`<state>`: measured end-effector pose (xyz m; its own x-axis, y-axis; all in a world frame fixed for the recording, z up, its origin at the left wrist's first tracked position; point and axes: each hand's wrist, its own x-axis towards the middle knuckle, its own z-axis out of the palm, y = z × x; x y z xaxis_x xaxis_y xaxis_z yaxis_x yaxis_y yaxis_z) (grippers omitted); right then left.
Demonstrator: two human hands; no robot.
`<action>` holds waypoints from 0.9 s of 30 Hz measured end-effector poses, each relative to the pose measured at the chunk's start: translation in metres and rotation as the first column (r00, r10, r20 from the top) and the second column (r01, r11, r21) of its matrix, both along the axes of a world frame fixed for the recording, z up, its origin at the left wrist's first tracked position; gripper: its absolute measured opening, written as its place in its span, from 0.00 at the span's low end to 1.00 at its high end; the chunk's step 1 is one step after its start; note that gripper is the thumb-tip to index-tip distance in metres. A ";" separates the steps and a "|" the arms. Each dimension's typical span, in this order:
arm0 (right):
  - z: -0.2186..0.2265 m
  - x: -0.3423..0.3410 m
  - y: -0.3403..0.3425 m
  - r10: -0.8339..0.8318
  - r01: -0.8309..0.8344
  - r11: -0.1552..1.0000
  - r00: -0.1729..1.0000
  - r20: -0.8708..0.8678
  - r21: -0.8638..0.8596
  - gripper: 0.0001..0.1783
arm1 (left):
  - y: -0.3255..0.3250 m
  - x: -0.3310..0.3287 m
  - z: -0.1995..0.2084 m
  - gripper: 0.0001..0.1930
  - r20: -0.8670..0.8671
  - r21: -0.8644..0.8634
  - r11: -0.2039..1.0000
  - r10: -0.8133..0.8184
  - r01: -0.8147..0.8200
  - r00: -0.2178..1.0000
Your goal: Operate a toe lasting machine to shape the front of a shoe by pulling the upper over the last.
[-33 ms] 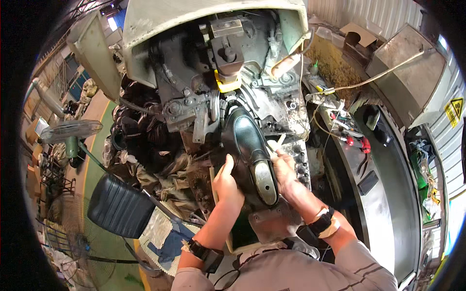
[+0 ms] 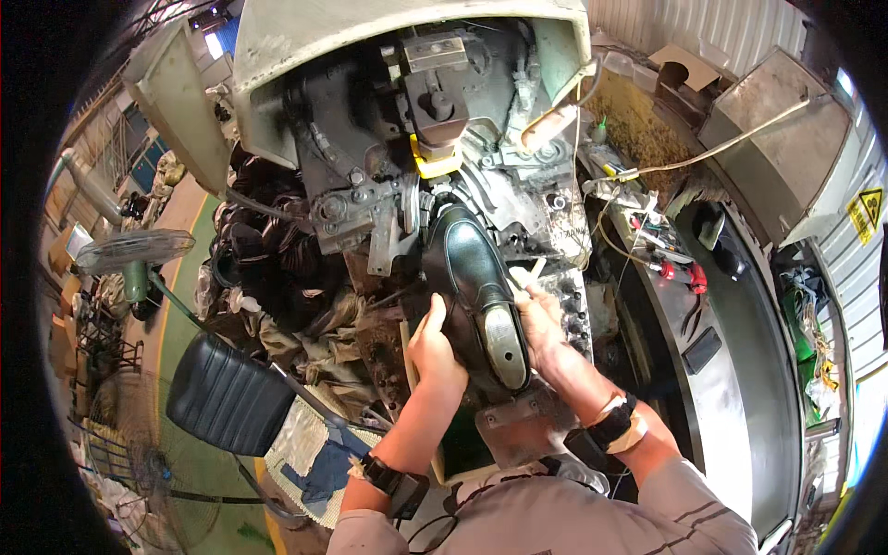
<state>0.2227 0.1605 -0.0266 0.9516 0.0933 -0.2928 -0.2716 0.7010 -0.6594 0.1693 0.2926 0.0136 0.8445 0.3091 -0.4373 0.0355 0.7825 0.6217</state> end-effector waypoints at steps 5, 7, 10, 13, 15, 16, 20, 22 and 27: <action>-0.006 0.030 0.014 0.057 -0.061 0.995 0.997 -0.044 -0.074 0.32 | 0.015 0.038 -0.020 0.16 -0.069 -0.061 0.996 0.064 -0.068 0.996; -0.009 0.038 0.018 0.005 -0.005 0.996 1.000 0.001 -0.087 0.31 | 0.019 0.049 -0.024 0.16 -0.082 -0.123 0.990 0.060 -0.070 0.995; -0.006 0.049 0.029 -0.087 0.095 0.964 0.995 0.043 -0.247 0.29 | 0.024 0.062 -0.025 0.17 -0.116 -0.134 0.988 0.064 -0.080 0.991; 0.018 0.049 0.032 -0.090 0.091 0.964 0.996 0.017 -0.251 0.27 | 0.027 0.072 -0.027 0.16 -0.167 -0.178 0.979 0.066 -0.096 0.984; 0.000 0.058 0.033 -0.140 0.140 0.922 0.990 0.026 -0.360 0.26 | 0.026 0.077 -0.027 0.16 -0.183 -0.177 0.979 0.066 -0.099 0.981; -0.006 0.062 0.030 -0.119 0.126 0.919 0.992 0.042 -0.373 0.26 | 0.027 0.080 -0.030 0.16 -0.179 -0.183 0.978 0.072 -0.105 0.981; -0.014 0.066 0.034 -0.163 0.154 0.929 0.987 0.001 -0.338 0.26 | 0.029 0.081 -0.039 0.15 -0.148 -0.188 0.975 0.087 -0.115 0.985; -0.012 0.064 0.033 -0.103 0.094 0.963 0.994 -0.024 -0.254 0.29 | 0.029 0.079 -0.041 0.14 -0.149 -0.194 0.974 0.089 -0.117 0.985; 0.001 0.063 0.032 -0.031 0.020 0.983 0.998 -0.057 -0.181 0.35 | 0.028 0.079 -0.035 0.15 -0.160 -0.195 0.973 0.094 -0.125 0.983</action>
